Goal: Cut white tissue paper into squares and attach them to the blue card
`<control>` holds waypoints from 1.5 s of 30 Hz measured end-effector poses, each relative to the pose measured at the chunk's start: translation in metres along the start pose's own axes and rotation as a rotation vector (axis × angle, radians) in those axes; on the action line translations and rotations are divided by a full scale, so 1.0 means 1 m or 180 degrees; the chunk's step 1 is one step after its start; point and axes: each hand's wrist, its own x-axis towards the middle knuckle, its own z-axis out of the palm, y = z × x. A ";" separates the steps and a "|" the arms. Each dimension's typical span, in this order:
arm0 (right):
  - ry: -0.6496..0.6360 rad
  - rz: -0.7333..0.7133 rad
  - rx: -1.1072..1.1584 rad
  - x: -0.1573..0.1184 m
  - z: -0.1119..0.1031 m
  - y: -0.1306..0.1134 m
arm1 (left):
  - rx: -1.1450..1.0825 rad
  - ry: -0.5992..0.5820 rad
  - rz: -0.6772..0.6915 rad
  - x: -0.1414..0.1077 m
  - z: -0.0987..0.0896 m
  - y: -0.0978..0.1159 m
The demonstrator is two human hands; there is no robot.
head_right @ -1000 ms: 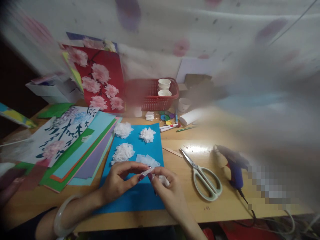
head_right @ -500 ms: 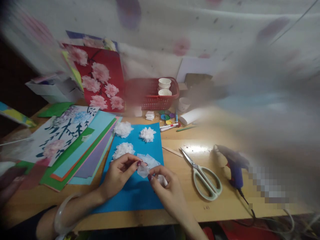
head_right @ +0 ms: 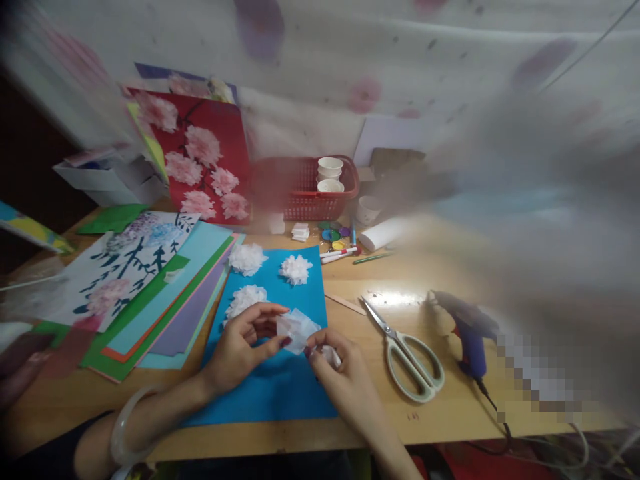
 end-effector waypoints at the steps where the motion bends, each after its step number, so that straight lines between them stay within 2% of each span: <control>1: -0.0021 -0.0005 0.0007 0.000 0.000 0.000 | 0.0034 -0.0101 -0.0006 0.000 0.001 0.000; 3: -0.0069 -0.0033 0.0013 -0.001 0.000 0.001 | 0.0187 -0.0149 0.0013 0.000 0.002 -0.001; 7: -0.0119 -0.0090 0.0033 -0.002 0.001 0.001 | 0.0335 0.0088 0.0070 0.000 0.001 -0.004; 14: -0.0012 -0.0073 -0.0122 0.003 -0.002 0.001 | -0.0093 0.0282 -0.0334 0.006 -0.003 -0.003; 22: -0.0036 -0.0092 -0.0886 0.009 -0.023 0.010 | 0.0303 -0.0220 -0.0730 0.011 -0.003 -0.008; 25: 0.0019 -0.0124 -0.0860 0.009 -0.023 0.012 | 0.0349 -0.0281 -0.0799 0.012 -0.002 -0.009; 27: 0.0185 -0.0115 -0.0553 0.009 -0.023 0.013 | 0.0374 -0.0203 -0.0752 0.012 -0.002 -0.009; 29: 0.0358 -0.0101 0.0118 0.008 -0.022 0.012 | 0.0493 -0.0013 -0.0502 0.011 -0.004 -0.009; 31: 0.0388 -0.0066 0.1209 0.008 -0.022 0.010 | 0.0808 0.0289 -0.0046 0.009 -0.006 -0.008; 33: 0.0180 0.0206 0.2375 0.009 -0.021 0.005 | 0.1276 0.0571 0.0536 0.006 -0.007 -0.005; 35: -0.0176 0.0658 0.3218 0.010 -0.019 0.000 | 0.1719 0.0665 0.1151 0.002 -0.007 0.000; 37: -0.0469 0.0975 0.3658 0.011 -0.017 -0.002 | 0.1979 0.0448 0.1786 -0.002 -0.003 0.008; 40: -0.0725 0.0888 0.4040 0.010 -0.014 -0.002 | 0.2146 -0.0167 0.2446 -0.006 0.007 0.020; 42: -0.0917 0.0734 0.4132 0.008 -0.012 0.001 | 0.2338 -0.0465 0.2554 -0.007 0.015 0.024; 45: -0.1089 0.0680 0.4192 0.006 -0.009 0.006 | 0.2660 -0.0695 0.2561 -0.005 0.023 0.025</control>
